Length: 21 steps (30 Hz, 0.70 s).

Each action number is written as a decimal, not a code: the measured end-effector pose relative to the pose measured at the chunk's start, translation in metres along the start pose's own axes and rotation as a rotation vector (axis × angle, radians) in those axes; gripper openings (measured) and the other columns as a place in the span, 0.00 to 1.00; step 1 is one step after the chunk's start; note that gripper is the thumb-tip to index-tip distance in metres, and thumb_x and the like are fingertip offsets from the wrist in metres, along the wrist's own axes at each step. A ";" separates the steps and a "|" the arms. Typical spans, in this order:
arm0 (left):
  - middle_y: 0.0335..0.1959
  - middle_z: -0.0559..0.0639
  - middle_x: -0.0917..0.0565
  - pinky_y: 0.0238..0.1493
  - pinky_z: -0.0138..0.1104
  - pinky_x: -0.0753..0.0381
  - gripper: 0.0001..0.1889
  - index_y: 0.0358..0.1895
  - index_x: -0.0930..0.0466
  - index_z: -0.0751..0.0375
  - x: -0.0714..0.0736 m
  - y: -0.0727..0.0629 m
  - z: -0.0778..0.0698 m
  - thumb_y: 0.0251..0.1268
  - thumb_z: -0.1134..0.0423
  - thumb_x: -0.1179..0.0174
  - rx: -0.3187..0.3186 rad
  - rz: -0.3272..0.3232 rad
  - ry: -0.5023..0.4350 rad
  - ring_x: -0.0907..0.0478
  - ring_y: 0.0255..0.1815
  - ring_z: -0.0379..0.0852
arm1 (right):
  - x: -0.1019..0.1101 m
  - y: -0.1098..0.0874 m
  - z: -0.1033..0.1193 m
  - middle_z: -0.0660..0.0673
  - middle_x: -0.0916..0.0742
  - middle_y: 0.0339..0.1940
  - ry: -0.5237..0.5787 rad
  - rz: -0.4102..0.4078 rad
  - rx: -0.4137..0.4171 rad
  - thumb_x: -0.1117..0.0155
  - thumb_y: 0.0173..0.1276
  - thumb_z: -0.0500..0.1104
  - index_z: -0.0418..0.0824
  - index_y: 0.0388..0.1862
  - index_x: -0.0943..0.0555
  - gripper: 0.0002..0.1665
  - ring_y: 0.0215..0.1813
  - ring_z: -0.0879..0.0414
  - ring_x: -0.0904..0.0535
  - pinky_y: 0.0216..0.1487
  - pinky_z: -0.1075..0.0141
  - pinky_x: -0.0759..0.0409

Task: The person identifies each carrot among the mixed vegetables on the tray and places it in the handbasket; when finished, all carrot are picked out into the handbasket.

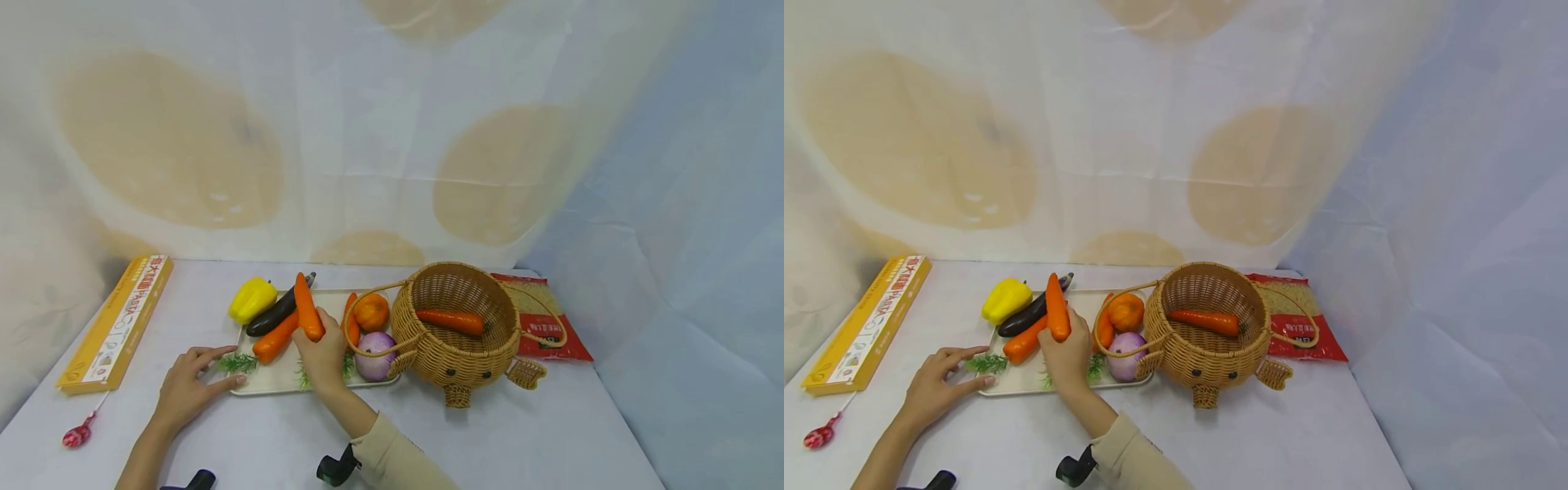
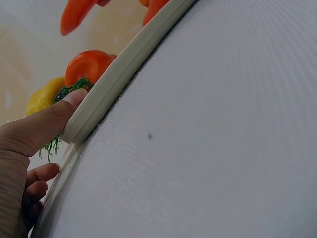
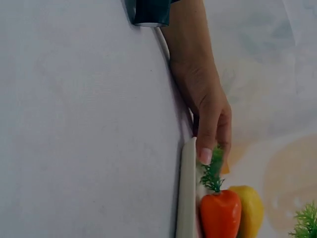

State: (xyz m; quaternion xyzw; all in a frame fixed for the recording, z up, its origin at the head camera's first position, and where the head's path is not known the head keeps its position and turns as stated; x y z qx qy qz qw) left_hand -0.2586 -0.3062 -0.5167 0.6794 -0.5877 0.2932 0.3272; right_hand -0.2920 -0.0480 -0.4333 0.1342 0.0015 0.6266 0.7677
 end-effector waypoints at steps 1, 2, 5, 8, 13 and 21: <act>0.54 0.58 0.26 0.42 0.46 0.36 0.36 0.65 0.23 0.48 0.000 0.000 0.000 0.53 0.35 0.32 -0.001 0.003 -0.003 0.34 0.49 0.52 | 0.002 0.001 0.003 0.40 0.14 0.49 0.013 0.020 0.003 0.31 0.53 0.35 0.33 0.60 0.20 0.32 0.45 0.54 0.21 0.51 0.60 0.22; 0.54 0.58 0.26 0.42 0.46 0.36 0.36 0.65 0.23 0.48 0.000 0.000 0.000 0.53 0.35 0.32 -0.002 0.003 -0.005 0.34 0.49 0.52 | 0.004 0.001 0.006 0.40 0.14 0.49 0.017 0.036 0.007 0.31 0.52 0.35 0.34 0.60 0.20 0.32 0.45 0.54 0.21 0.51 0.60 0.22; 0.54 0.58 0.26 0.42 0.46 0.36 0.36 0.65 0.23 0.48 -0.001 0.001 0.001 0.53 0.35 0.32 -0.005 0.003 -0.007 0.34 0.49 0.52 | 0.010 0.003 0.015 0.42 0.14 0.50 0.029 0.087 0.011 0.31 0.50 0.36 0.36 0.60 0.19 0.33 0.44 0.57 0.22 0.48 0.63 0.23; 0.54 0.58 0.26 0.42 0.46 0.36 0.36 0.64 0.23 0.48 -0.001 0.001 0.001 0.53 0.35 0.31 -0.009 0.000 -0.006 0.34 0.49 0.51 | 0.016 0.007 0.026 0.43 0.14 0.51 0.017 0.136 0.038 0.31 0.50 0.36 0.38 0.61 0.19 0.34 0.43 0.57 0.22 0.47 0.65 0.23; 0.54 0.58 0.26 0.42 0.45 0.36 0.36 0.64 0.22 0.48 0.000 0.000 0.000 0.53 0.36 0.31 -0.010 -0.011 -0.002 0.34 0.48 0.51 | 0.028 0.015 0.039 0.42 0.15 0.53 -0.005 0.241 0.087 0.33 0.53 0.35 0.39 0.63 0.21 0.34 0.43 0.57 0.23 0.45 0.66 0.24; 0.56 0.60 0.26 0.42 0.46 0.35 0.36 0.64 0.22 0.48 0.000 -0.001 0.000 0.53 0.35 0.31 0.000 0.006 -0.006 0.33 0.49 0.53 | 0.055 0.030 0.052 0.40 0.18 0.54 -0.041 0.418 0.094 0.35 0.56 0.37 0.46 0.65 0.22 0.34 0.40 0.54 0.25 0.32 0.66 0.23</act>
Point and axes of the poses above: each hand's wrist, its own y-axis towards the middle knuckle, its own x-axis out of the back of the hand, z = x × y, the point moved 10 cm from there along y, towards the middle knuckle
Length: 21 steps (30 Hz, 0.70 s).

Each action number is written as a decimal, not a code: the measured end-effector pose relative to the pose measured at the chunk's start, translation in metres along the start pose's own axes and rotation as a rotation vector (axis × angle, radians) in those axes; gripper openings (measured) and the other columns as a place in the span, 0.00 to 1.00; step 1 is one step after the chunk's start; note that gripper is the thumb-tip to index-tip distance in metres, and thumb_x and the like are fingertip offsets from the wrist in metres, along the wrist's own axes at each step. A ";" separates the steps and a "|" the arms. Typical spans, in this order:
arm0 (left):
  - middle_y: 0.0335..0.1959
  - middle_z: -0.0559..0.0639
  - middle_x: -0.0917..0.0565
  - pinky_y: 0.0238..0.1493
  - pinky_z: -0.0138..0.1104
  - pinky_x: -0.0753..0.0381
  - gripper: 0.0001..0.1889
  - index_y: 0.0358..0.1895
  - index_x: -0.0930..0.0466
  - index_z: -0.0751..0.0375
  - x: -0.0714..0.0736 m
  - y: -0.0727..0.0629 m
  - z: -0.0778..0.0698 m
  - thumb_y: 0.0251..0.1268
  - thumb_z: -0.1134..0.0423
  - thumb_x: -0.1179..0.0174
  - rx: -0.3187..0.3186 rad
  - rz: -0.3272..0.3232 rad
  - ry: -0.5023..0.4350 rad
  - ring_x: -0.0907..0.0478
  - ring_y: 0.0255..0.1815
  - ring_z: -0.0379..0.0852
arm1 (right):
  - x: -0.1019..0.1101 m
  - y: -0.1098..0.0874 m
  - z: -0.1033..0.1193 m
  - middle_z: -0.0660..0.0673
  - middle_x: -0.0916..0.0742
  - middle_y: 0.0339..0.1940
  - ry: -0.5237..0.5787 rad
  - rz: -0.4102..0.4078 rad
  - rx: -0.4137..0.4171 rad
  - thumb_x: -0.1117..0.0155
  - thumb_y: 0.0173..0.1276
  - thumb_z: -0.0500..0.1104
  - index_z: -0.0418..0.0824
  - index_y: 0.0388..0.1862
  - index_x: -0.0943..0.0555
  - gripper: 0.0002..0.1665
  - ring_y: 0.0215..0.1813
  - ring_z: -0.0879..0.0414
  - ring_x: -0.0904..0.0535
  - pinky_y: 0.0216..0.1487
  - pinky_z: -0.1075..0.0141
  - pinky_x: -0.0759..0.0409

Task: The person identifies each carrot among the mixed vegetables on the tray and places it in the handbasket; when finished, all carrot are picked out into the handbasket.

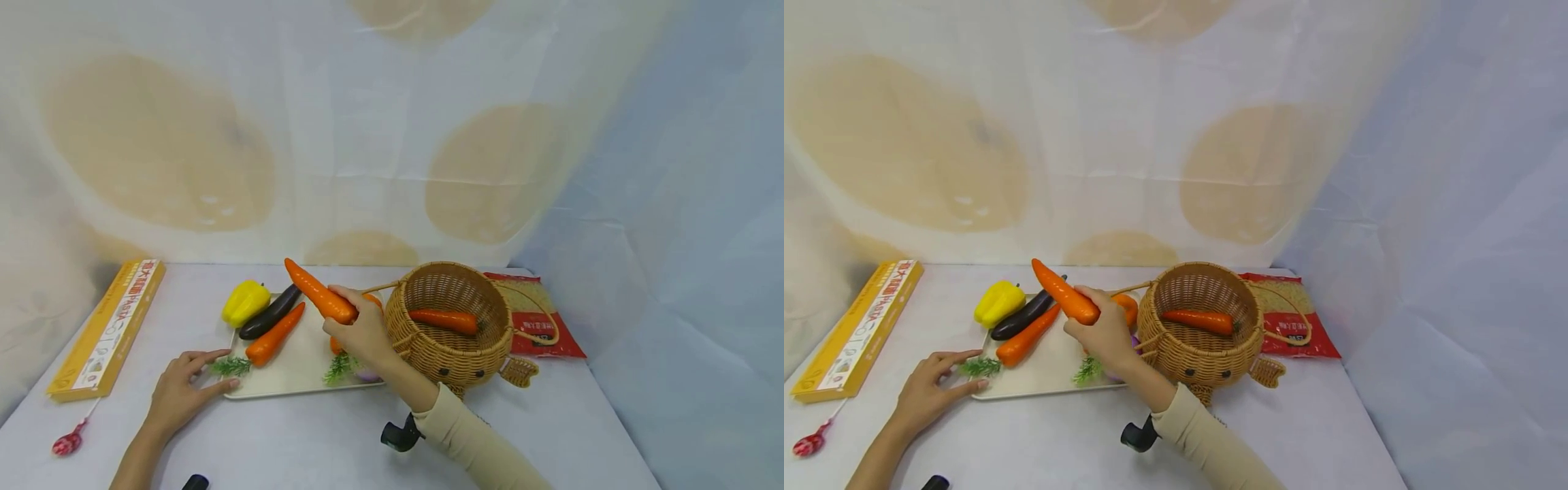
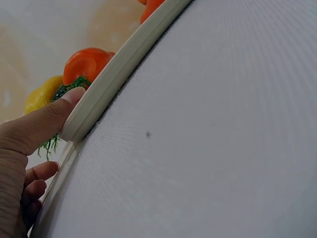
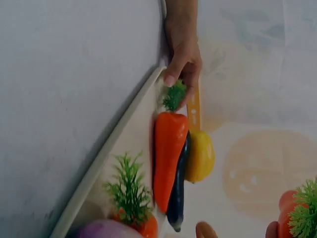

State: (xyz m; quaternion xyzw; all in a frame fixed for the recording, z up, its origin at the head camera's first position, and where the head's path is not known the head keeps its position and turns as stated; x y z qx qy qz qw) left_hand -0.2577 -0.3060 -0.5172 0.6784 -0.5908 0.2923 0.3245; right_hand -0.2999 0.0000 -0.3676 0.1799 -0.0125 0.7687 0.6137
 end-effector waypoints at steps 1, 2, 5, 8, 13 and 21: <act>0.56 0.60 0.26 0.42 0.46 0.35 0.36 0.64 0.22 0.48 0.000 0.000 0.000 0.53 0.35 0.31 -0.004 -0.005 0.001 0.32 0.49 0.53 | 0.003 0.000 0.002 0.40 0.18 0.53 -0.009 0.029 0.011 0.36 0.57 0.37 0.46 0.66 0.22 0.34 0.40 0.53 0.25 0.32 0.66 0.23; 0.56 0.60 0.25 0.41 0.46 0.35 0.36 0.64 0.22 0.47 0.001 0.000 0.000 0.53 0.36 0.31 -0.009 -0.011 0.003 0.32 0.49 0.53 | 0.007 0.000 0.003 0.40 0.18 0.54 -0.020 0.060 0.016 0.36 0.57 0.38 0.47 0.66 0.22 0.34 0.42 0.53 0.25 0.35 0.66 0.23; 0.54 0.59 0.25 0.40 0.45 0.35 0.35 0.63 0.21 0.47 0.001 0.001 0.001 0.52 0.37 0.30 -0.024 -0.029 0.007 0.32 0.48 0.51 | 0.016 0.001 0.007 0.40 0.19 0.54 -0.027 0.151 0.039 0.37 0.58 0.37 0.45 0.67 0.23 0.34 0.44 0.53 0.25 0.37 0.65 0.22; 0.54 0.59 0.24 0.40 0.45 0.35 0.34 0.63 0.21 0.47 0.000 0.002 0.002 0.52 0.37 0.29 -0.028 -0.033 0.011 0.32 0.48 0.51 | 0.028 0.003 0.011 0.40 0.18 0.54 -0.032 0.208 0.054 0.37 0.58 0.36 0.45 0.66 0.23 0.33 0.43 0.53 0.23 0.38 0.65 0.22; 0.56 0.60 0.25 0.41 0.46 0.35 0.36 0.64 0.22 0.47 -0.002 0.002 0.003 0.52 0.36 0.30 -0.005 -0.007 0.015 0.32 0.49 0.53 | 0.050 0.005 0.012 0.38 0.18 0.52 -0.015 0.264 0.056 0.37 0.59 0.34 0.44 0.66 0.23 0.33 0.36 0.54 0.24 0.31 0.67 0.23; 0.57 0.61 0.26 0.42 0.46 0.34 0.38 0.65 0.23 0.49 -0.003 0.002 0.006 0.52 0.34 0.31 0.002 0.013 0.029 0.32 0.50 0.55 | 0.087 0.009 0.015 0.39 0.20 0.59 -0.078 0.347 0.090 0.36 0.61 0.33 0.42 0.65 0.23 0.31 0.44 0.50 0.26 0.38 0.65 0.24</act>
Point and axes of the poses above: each hand's wrist, its own y-axis towards the middle knuckle, its own x-axis out of the back of the hand, z = x × y, the point moved 10 cm from there along y, towards the middle knuckle
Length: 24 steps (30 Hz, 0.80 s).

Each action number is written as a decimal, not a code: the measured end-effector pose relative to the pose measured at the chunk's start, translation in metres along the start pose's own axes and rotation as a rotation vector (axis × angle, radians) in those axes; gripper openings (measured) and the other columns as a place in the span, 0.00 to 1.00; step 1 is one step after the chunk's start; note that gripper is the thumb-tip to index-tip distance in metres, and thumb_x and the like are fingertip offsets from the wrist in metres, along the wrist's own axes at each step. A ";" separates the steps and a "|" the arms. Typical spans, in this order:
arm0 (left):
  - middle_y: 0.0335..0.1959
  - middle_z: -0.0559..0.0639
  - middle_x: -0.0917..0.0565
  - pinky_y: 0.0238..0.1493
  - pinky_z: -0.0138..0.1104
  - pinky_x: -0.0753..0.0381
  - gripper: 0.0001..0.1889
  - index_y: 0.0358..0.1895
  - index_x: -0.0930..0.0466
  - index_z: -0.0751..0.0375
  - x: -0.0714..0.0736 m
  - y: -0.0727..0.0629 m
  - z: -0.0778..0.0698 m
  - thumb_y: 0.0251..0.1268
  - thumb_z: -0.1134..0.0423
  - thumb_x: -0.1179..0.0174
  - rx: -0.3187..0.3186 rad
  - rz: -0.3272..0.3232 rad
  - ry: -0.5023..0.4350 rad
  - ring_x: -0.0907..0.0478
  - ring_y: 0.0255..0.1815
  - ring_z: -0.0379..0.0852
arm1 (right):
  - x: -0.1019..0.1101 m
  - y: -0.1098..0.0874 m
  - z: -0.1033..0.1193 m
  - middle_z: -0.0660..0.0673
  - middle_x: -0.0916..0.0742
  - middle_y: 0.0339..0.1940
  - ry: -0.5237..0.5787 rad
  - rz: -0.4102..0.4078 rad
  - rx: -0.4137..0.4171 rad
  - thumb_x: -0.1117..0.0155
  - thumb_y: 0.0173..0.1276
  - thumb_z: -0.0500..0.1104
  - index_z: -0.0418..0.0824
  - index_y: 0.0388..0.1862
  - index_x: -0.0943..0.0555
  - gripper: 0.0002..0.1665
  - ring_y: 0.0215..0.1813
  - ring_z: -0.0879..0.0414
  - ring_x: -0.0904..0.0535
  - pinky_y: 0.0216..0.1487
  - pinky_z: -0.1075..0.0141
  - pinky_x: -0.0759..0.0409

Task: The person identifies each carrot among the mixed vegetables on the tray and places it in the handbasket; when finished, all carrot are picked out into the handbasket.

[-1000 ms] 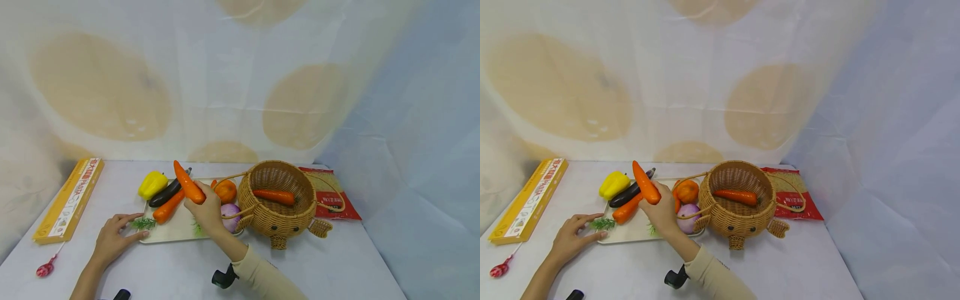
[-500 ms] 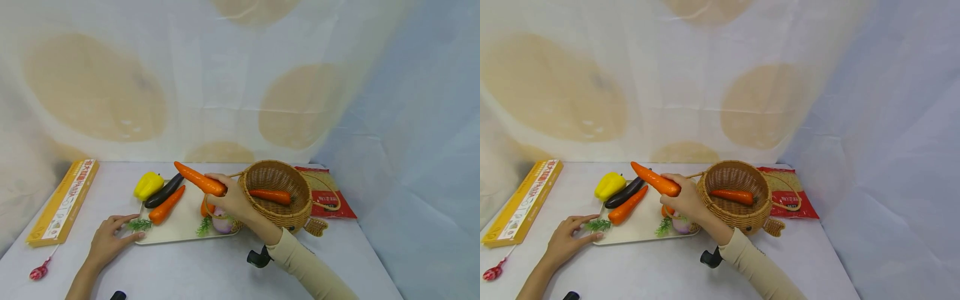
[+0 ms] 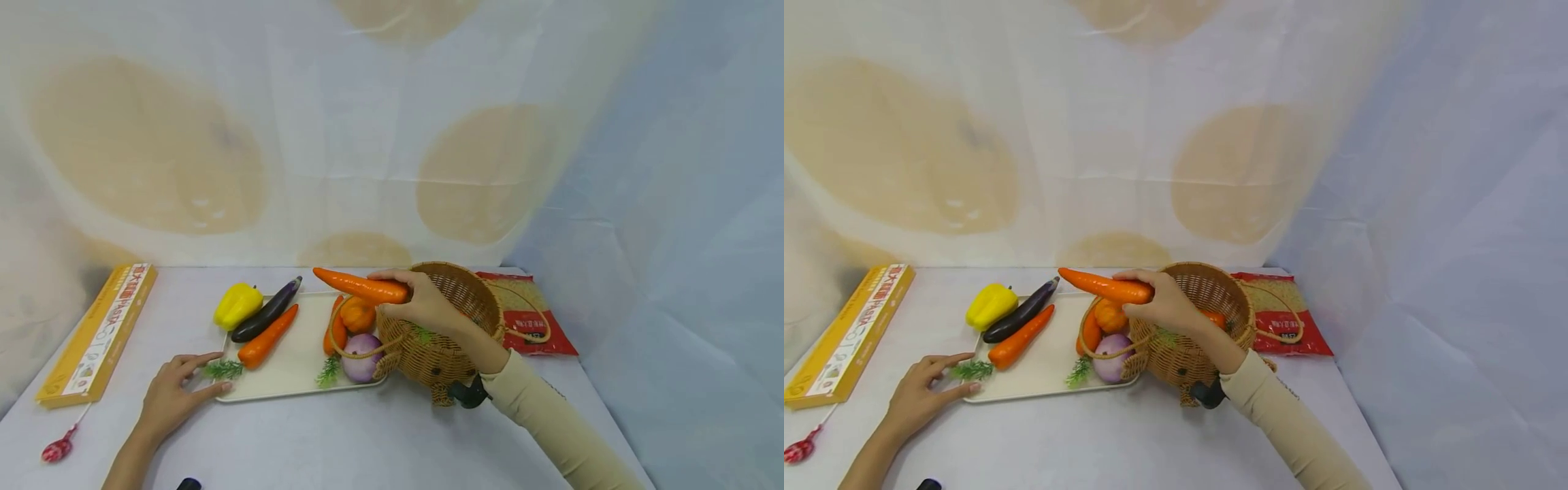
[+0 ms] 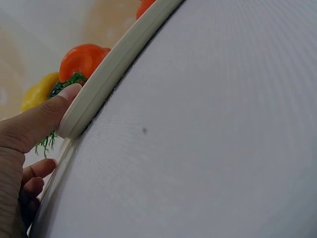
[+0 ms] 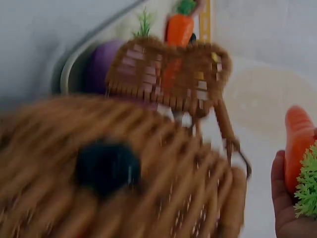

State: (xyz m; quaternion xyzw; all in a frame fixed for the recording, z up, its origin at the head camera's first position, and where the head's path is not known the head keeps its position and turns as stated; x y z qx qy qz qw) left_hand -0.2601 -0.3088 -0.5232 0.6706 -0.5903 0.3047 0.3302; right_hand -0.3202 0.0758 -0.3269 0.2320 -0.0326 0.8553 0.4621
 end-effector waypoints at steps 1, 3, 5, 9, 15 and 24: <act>0.57 0.62 0.26 0.42 0.46 0.34 0.38 0.65 0.23 0.49 0.000 0.000 0.000 0.52 0.35 0.31 0.000 0.000 -0.001 0.32 0.50 0.55 | 0.005 -0.001 -0.001 0.40 0.21 0.60 -0.009 0.010 -0.006 0.36 0.62 0.34 0.43 0.65 0.23 0.30 0.45 0.50 0.26 0.39 0.64 0.24; 0.57 0.62 0.26 0.41 0.46 0.34 0.38 0.65 0.23 0.50 0.002 -0.002 0.000 0.52 0.35 0.31 0.001 -0.002 0.001 0.32 0.50 0.55 | 0.016 -0.002 -0.004 0.41 0.21 0.61 -0.041 0.024 -0.024 0.36 0.62 0.35 0.45 0.65 0.23 0.30 0.46 0.49 0.25 0.41 0.62 0.24; 0.57 0.62 0.27 0.41 0.46 0.35 0.38 0.65 0.23 0.50 0.003 -0.003 -0.001 0.52 0.36 0.30 0.002 -0.002 0.000 0.33 0.49 0.55 | 0.026 -0.005 -0.006 0.41 0.20 0.60 -0.063 0.038 -0.046 0.36 0.62 0.36 0.45 0.65 0.23 0.30 0.46 0.48 0.25 0.42 0.61 0.24; 0.56 0.61 0.27 0.41 0.46 0.35 0.37 0.65 0.23 0.49 0.004 -0.003 -0.001 0.53 0.36 0.30 0.001 -0.001 -0.001 0.33 0.49 0.53 | 0.044 -0.009 -0.012 0.40 0.19 0.57 -0.069 0.064 -0.079 0.35 0.63 0.36 0.45 0.65 0.22 0.29 0.46 0.48 0.25 0.44 0.61 0.23; 0.56 0.62 0.28 0.41 0.47 0.35 0.38 0.66 0.24 0.51 0.002 -0.003 0.001 0.53 0.35 0.32 0.011 0.012 0.001 0.33 0.49 0.55 | 0.062 -0.013 -0.015 0.37 0.20 0.62 -0.035 0.128 -0.069 0.36 0.63 0.30 0.38 0.65 0.23 0.29 0.49 0.46 0.24 0.48 0.60 0.23; 0.53 0.62 0.27 0.39 0.45 0.37 0.37 0.66 0.24 0.51 0.001 -0.001 -0.003 0.54 0.37 0.31 -0.011 0.008 -0.005 0.35 0.47 0.53 | 0.100 -0.022 -0.029 0.39 0.19 0.58 -0.134 0.211 -0.166 0.36 0.63 0.34 0.38 0.64 0.22 0.27 0.44 0.51 0.23 0.42 0.60 0.20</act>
Point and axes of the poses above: each hand's wrist, its own y-axis towards the middle knuckle, its own x-axis out of the back of the hand, z = x × y, the point moved 10 cm from there along y, towards the middle knuckle
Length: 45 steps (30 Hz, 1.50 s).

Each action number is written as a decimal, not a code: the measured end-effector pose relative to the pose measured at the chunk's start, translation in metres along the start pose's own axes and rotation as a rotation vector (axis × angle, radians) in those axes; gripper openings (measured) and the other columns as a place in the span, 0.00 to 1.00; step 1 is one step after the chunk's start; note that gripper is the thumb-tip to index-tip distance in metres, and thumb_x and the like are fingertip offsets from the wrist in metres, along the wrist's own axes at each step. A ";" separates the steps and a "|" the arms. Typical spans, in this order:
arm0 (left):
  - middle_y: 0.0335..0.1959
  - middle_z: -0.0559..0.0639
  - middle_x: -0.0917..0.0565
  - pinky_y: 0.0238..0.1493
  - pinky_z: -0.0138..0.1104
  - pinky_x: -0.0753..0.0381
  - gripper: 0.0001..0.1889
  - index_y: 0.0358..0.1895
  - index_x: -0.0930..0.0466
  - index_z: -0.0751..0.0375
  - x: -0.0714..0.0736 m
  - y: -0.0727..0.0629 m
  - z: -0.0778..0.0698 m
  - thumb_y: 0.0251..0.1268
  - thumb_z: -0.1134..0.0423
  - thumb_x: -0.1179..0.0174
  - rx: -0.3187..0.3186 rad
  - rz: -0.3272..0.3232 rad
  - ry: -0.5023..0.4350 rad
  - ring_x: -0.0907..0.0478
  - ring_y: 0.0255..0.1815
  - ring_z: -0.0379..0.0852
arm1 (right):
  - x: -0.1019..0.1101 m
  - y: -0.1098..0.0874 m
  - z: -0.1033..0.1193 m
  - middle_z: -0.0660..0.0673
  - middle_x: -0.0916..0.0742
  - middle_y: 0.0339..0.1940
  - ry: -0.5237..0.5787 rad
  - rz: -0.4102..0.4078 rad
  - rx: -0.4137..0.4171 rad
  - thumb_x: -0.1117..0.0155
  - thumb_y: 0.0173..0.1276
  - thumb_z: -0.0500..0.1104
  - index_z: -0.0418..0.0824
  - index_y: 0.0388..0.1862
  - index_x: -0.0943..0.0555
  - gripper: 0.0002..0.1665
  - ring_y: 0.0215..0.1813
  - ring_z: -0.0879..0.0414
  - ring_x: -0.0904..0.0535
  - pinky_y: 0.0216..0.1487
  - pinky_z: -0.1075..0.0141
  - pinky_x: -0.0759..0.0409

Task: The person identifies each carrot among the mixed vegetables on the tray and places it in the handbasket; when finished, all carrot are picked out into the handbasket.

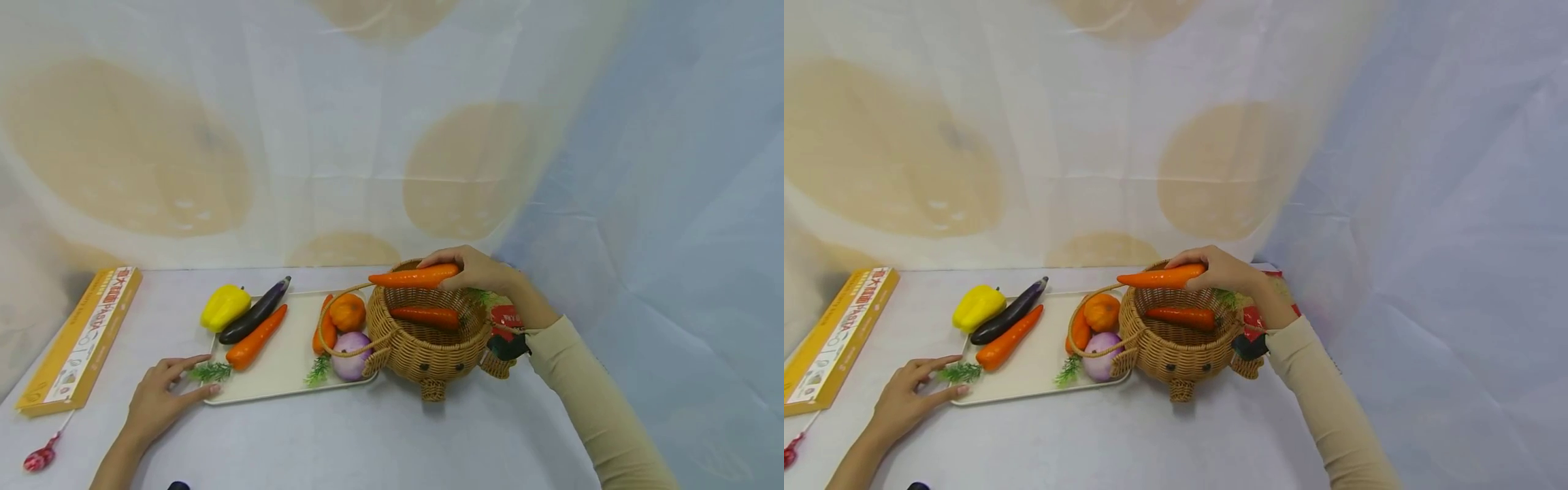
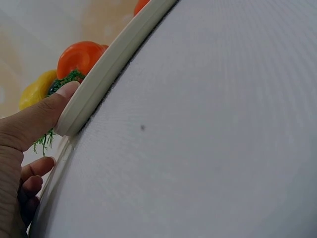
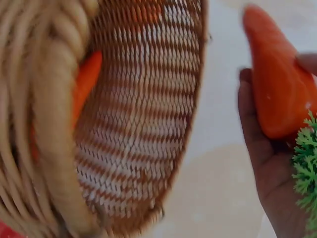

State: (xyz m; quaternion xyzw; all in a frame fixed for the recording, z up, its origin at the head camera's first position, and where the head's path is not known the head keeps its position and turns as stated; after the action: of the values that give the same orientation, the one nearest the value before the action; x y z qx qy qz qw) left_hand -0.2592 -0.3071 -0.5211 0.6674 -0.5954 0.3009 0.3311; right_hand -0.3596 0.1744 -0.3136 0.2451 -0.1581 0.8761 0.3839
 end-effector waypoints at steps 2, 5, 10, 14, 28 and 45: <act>0.53 0.61 0.27 0.39 0.45 0.37 0.37 0.65 0.24 0.50 0.000 0.000 -0.001 0.54 0.37 0.31 0.001 -0.006 -0.001 0.35 0.46 0.52 | 0.007 -0.002 -0.006 0.39 0.18 0.54 -0.034 0.022 -0.034 0.37 0.62 0.34 0.39 0.63 0.22 0.27 0.42 0.50 0.24 0.41 0.57 0.21; 0.53 0.61 0.27 0.39 0.45 0.37 0.37 0.65 0.24 0.50 0.000 0.000 -0.002 0.54 0.37 0.31 -0.004 -0.007 0.002 0.35 0.47 0.53 | 0.015 -0.003 -0.016 0.39 0.19 0.54 -0.055 0.059 -0.098 0.36 0.61 0.34 0.40 0.62 0.21 0.28 0.44 0.49 0.24 0.45 0.52 0.21; 0.54 0.62 0.27 0.39 0.45 0.36 0.37 0.65 0.24 0.51 0.001 0.001 0.000 0.54 0.37 0.31 -0.005 -0.006 0.008 0.35 0.48 0.53 | 0.021 0.002 -0.026 0.37 0.19 0.55 -0.092 0.110 -0.155 0.38 0.60 0.33 0.38 0.61 0.21 0.27 0.43 0.48 0.25 0.45 0.54 0.22; 0.54 0.62 0.27 0.39 0.45 0.37 0.37 0.66 0.24 0.51 0.001 0.001 0.001 0.55 0.37 0.31 -0.002 -0.007 0.000 0.35 0.48 0.53 | 0.019 0.014 -0.028 0.37 0.19 0.54 -0.119 0.126 -0.182 0.40 0.59 0.32 0.36 0.60 0.20 0.27 0.42 0.49 0.27 0.41 0.59 0.24; 0.54 0.61 0.25 0.39 0.44 0.36 0.36 0.64 0.22 0.49 -0.003 -0.004 -0.005 0.52 0.38 0.29 -0.015 -0.034 0.004 0.34 0.47 0.52 | -0.002 0.044 -0.058 0.34 0.20 0.56 -0.183 0.183 -0.267 0.39 0.58 0.34 0.29 0.61 0.22 0.29 0.41 0.52 0.28 0.45 0.57 0.25; 0.55 0.60 0.26 0.40 0.44 0.37 0.36 0.64 0.22 0.49 -0.003 -0.006 -0.004 0.52 0.38 0.29 -0.002 -0.026 -0.012 0.35 0.47 0.51 | -0.012 0.051 -0.080 0.34 0.20 0.58 -0.222 0.141 -0.333 0.38 0.54 0.33 0.30 0.60 0.22 0.30 0.43 0.50 0.28 0.45 0.57 0.27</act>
State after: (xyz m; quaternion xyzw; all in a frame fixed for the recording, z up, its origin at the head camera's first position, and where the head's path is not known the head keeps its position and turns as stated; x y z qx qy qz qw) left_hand -0.2531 -0.3013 -0.5217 0.6766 -0.5890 0.2919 0.3318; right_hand -0.4154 0.1707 -0.3913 0.2615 -0.3587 0.8303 0.3370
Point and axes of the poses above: each hand's wrist, its own y-axis towards the middle knuckle, its own x-axis out of the back of the hand, z = x × y, the point moved 10 cm from there along y, towards the middle knuckle
